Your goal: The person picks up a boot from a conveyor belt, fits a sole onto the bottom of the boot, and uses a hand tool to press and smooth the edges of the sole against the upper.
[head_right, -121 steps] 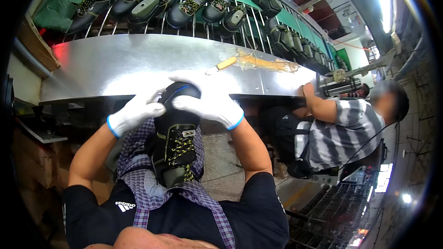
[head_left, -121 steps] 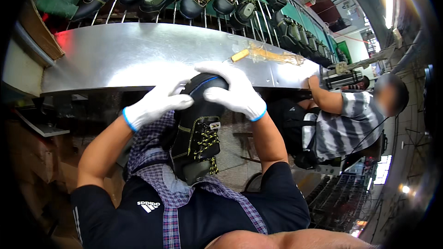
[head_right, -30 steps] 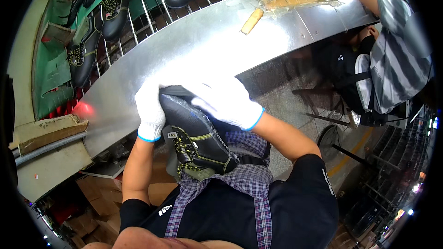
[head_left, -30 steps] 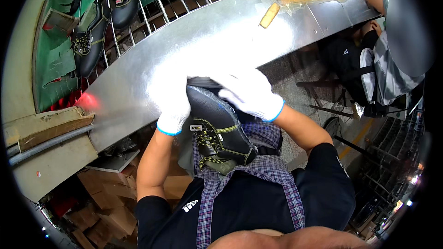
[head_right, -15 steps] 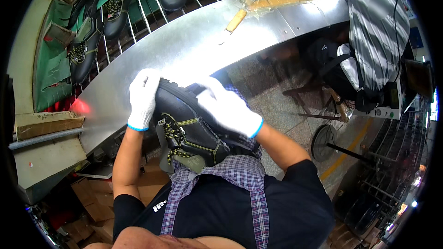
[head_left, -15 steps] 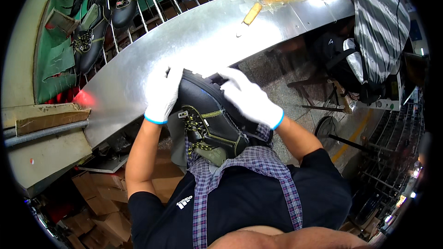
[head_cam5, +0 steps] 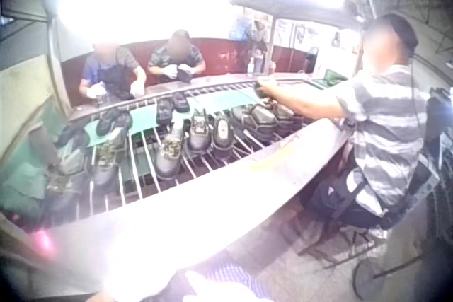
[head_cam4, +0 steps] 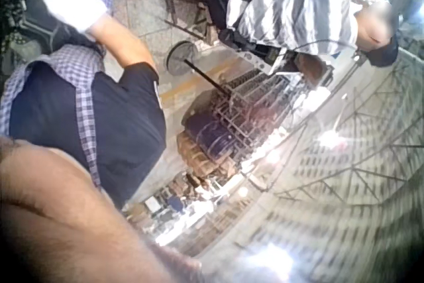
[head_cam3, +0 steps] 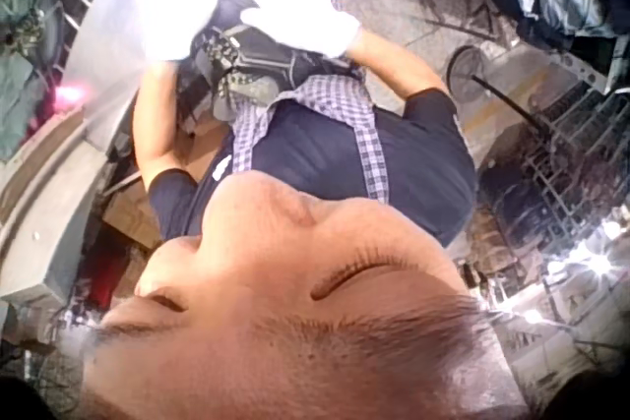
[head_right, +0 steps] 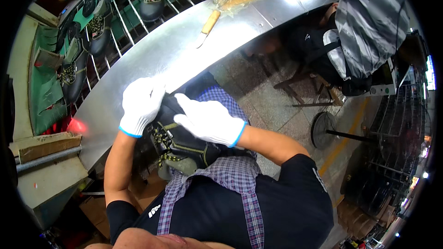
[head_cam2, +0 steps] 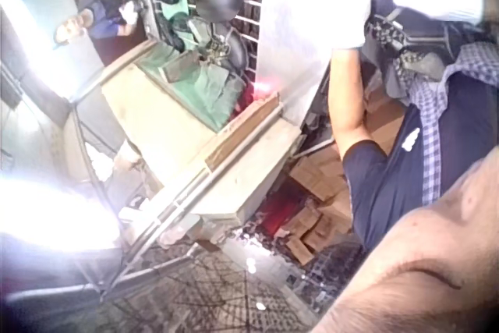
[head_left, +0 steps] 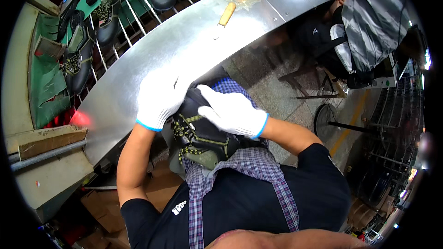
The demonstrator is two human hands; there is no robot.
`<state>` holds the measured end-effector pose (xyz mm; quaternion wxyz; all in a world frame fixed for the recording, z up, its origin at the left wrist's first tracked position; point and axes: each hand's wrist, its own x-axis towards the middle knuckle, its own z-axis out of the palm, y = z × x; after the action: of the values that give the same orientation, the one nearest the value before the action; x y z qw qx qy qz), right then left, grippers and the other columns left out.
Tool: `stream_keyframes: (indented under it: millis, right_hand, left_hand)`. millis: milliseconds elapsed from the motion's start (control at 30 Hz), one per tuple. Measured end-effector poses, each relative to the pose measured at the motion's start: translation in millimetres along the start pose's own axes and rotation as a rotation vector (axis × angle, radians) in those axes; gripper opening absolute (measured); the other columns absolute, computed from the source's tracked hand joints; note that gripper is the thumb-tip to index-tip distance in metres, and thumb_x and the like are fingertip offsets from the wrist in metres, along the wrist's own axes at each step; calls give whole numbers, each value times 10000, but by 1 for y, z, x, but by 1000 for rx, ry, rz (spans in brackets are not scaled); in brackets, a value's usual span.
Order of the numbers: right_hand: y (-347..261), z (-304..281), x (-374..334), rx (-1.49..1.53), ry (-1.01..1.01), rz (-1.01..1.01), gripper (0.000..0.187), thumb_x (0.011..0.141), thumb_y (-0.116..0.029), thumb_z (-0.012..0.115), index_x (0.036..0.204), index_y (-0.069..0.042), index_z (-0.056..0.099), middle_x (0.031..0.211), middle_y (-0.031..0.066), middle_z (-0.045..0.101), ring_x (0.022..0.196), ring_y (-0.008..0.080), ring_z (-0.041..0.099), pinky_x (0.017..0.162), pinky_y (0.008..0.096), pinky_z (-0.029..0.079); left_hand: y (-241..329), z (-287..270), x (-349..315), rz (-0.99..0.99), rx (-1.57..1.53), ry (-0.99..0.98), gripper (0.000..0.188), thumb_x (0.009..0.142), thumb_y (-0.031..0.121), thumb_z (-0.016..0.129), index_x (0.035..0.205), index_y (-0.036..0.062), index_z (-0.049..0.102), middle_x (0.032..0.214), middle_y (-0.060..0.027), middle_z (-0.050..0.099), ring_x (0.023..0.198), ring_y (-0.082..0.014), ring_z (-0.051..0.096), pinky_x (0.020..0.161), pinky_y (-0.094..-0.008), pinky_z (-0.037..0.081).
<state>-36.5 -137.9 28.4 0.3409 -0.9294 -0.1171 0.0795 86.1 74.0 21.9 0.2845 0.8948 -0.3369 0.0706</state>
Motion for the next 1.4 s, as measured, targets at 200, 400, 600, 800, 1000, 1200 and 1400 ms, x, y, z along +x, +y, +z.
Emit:
stream_keyframes:
  millis: [200,400,600,800,1000,1200,1400]
  right_hand:
    - [-12,0,-49,-43,37,-297,862,963,-363,759,1583,113,397,1193,281,620,973,409,675,837,484,563]
    - [3,-7,-18,67,104,-224,788,945,-385,788,1592,-65,473,1309,268,648,1158,424,688,985,495,564]
    - [-25,-18,50,320,-60,87,1238,838,-559,883,1741,-60,199,1569,301,555,1438,435,581,1198,483,473]
    - [-59,-27,50,105,-31,-228,766,897,-439,784,1520,-106,486,1270,275,685,1185,498,681,996,512,566]
    - [-77,-38,80,231,-182,-352,865,891,-429,805,1589,-62,449,1466,254,618,1335,406,647,1124,459,515]
    - [-123,-79,36,263,124,-627,1015,836,-294,947,1624,32,396,1491,268,604,1321,400,672,1140,429,513]
    - [-97,-95,70,322,288,-868,949,748,-137,967,1549,14,480,1473,206,594,1315,342,642,1146,469,497]
  left_hand:
    - [-5,24,-20,-313,-486,444,243,1018,218,666,933,15,770,912,-154,765,828,-290,739,782,-398,575]
    - [-35,38,-40,-849,-1378,445,230,1087,243,651,1074,34,745,1041,-71,748,986,-185,702,913,-341,553]
    - [-11,15,-30,-608,-1304,377,165,1046,150,634,1112,29,725,1043,-57,731,1010,-180,676,975,-322,518]
    - [-5,27,-41,-617,-1313,627,273,1007,68,541,1170,-19,742,1159,-96,738,1134,-214,665,1076,-349,498]
    - [-5,-9,-59,-522,-1522,620,396,1018,115,498,1362,-40,617,1283,-177,704,1213,-293,683,1093,-440,549]
    - [-51,30,-142,-794,-1704,375,563,1196,408,382,1588,18,488,1526,-173,616,1341,-309,641,1168,-426,524]
    - [-43,-47,-153,-726,-1909,239,825,1074,720,468,1641,122,463,1597,-137,583,1414,-370,605,1206,-492,495]
